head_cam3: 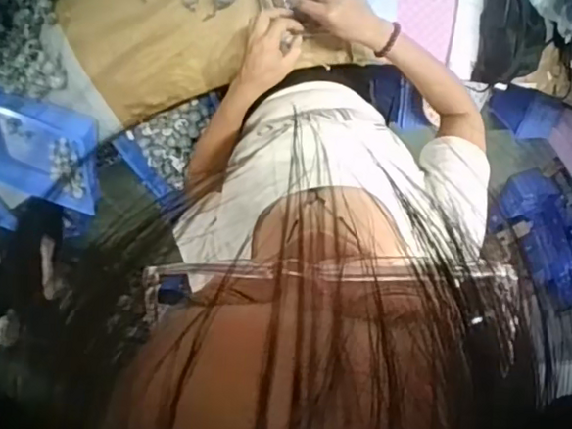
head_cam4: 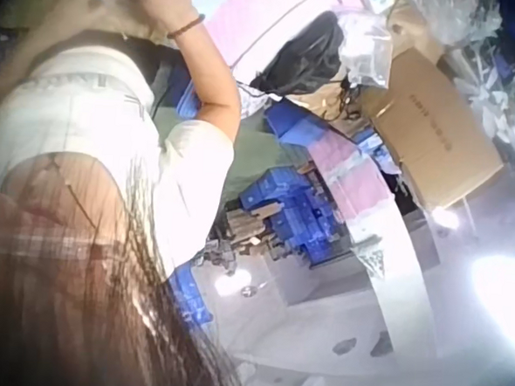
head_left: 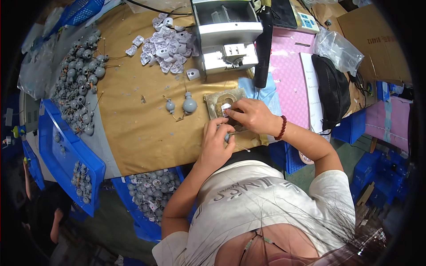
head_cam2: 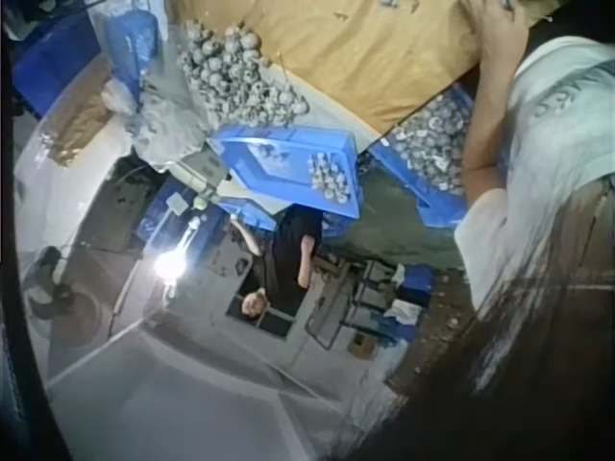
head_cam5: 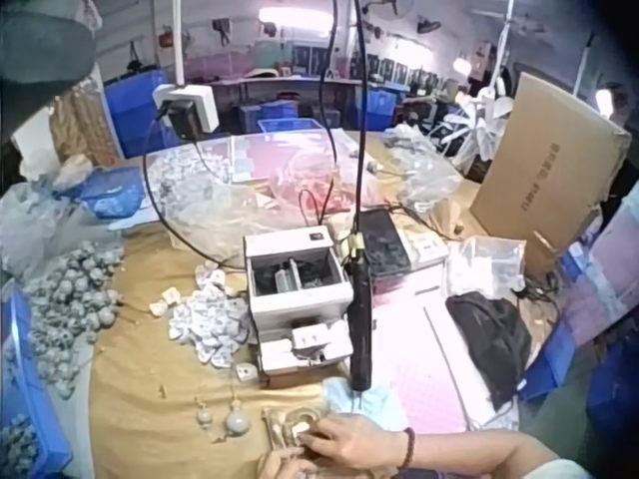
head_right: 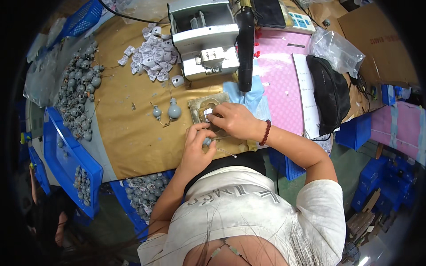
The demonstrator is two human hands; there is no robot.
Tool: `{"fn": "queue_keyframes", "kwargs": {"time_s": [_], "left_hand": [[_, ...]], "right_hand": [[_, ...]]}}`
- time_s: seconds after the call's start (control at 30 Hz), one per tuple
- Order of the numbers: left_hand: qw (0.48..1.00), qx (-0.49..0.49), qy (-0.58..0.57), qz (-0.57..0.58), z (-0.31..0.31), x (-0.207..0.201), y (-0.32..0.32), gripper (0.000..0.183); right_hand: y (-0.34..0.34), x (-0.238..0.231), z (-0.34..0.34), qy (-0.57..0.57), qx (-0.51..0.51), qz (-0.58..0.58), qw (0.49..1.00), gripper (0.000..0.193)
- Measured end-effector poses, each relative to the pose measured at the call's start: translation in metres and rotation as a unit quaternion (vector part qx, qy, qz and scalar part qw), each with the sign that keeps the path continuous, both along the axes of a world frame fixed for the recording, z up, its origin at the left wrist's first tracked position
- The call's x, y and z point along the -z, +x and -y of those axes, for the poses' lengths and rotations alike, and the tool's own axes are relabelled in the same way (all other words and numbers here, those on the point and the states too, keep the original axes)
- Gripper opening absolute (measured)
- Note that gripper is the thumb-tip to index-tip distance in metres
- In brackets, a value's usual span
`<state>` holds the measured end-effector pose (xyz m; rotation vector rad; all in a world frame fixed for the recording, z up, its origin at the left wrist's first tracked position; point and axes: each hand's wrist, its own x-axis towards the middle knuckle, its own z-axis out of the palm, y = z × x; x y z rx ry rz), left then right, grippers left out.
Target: Assembling small electronic components by inserting parts and securing them with a power screwdriver.
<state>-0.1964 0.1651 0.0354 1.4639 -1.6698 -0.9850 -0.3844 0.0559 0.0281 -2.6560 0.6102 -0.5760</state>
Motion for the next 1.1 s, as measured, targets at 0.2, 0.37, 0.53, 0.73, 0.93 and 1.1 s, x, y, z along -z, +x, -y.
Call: {"fn": "queue_keyframes", "kwargs": {"time_s": [0.2,0.37,0.53,0.73,0.93,1.1], "left_hand": [[0.999,0.03,0.008,0.005,0.005,-0.004,0.001,0.022],[0.997,0.012,-0.025,0.074,0.008,-0.006,0.007,0.034],[0.97,0.003,-0.069,0.234,0.012,-0.002,0.006,0.058],[0.929,0.015,-0.141,0.341,0.013,0.015,-0.007,0.045],[0.938,0.009,-0.138,0.318,0.013,0.023,-0.006,0.052],[0.943,0.006,-0.145,0.299,0.019,0.023,-0.004,0.047]], "right_hand": [[0.002,-0.005,0.008,-0.009,-0.029,-0.054,0.998,0.03],[0.004,-0.015,0.016,-0.027,-0.076,-0.079,0.994,0.024],[0.003,-0.018,0.016,-0.046,-0.093,-0.102,0.989,0.025],[-0.015,-0.017,0.012,0.093,-0.016,-0.016,0.995,0.032],[-0.06,-0.028,0.02,0.262,0.124,0.056,0.955,0.038],[-0.049,0.001,0.001,0.161,0.124,-0.035,0.978,0.037]]}}
